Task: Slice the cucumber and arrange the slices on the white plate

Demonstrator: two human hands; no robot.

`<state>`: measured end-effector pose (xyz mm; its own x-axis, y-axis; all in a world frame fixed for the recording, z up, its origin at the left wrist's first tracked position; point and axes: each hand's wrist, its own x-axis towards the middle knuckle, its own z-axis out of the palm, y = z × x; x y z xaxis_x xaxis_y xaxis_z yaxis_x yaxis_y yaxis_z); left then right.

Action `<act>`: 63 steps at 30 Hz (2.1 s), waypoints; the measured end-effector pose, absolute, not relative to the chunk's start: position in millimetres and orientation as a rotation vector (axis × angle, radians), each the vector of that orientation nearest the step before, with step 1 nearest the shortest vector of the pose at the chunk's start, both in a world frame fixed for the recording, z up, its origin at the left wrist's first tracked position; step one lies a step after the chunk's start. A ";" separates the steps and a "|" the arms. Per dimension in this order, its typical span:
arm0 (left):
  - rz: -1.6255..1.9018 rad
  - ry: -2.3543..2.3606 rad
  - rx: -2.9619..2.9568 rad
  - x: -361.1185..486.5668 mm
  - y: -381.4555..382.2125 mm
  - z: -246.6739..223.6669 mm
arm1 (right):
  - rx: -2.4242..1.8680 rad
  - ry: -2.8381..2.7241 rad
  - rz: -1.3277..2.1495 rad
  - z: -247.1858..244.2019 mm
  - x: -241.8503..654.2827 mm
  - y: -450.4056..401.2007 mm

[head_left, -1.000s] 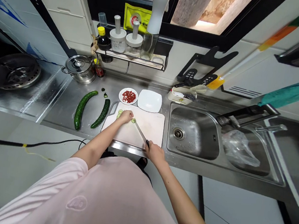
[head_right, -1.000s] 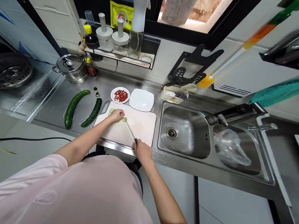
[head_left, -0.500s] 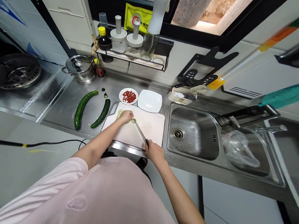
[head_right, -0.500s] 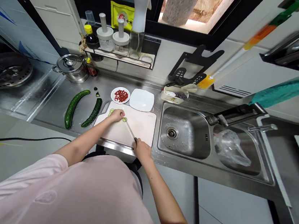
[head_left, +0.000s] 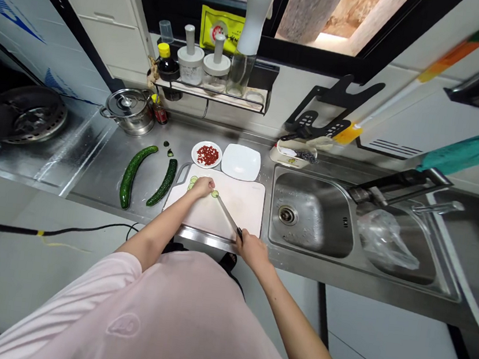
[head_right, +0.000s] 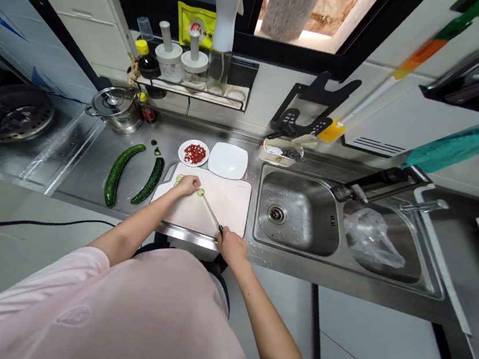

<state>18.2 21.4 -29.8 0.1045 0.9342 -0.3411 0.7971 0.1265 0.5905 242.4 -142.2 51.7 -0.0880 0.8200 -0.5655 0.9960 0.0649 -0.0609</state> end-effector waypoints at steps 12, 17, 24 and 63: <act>0.262 1.707 1.689 17.2 22.7 -35.6 | 1.816 1.994 -0.628 49.0 243.4 -145.2; 0.260 1.711 1.683 17.5 22.3 -35.6 | 1.813 1.991 -0.623 49.4 235.9 -136.5; 0.253 1.712 1.676 18.6 20.7 -28.2 | 1.821 1.995 -0.622 48.2 229.5 -128.9; 0.202 1.735 1.687 19.6 22.4 -25.9 | 1.822 1.969 -0.650 46.3 233.9 -135.7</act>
<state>19.6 22.4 -25.9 0.0909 0.9260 -0.3663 0.8175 0.1407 0.5585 233.9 -135.7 46.3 -0.0877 0.8204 -0.5651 0.9956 0.0527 -0.0780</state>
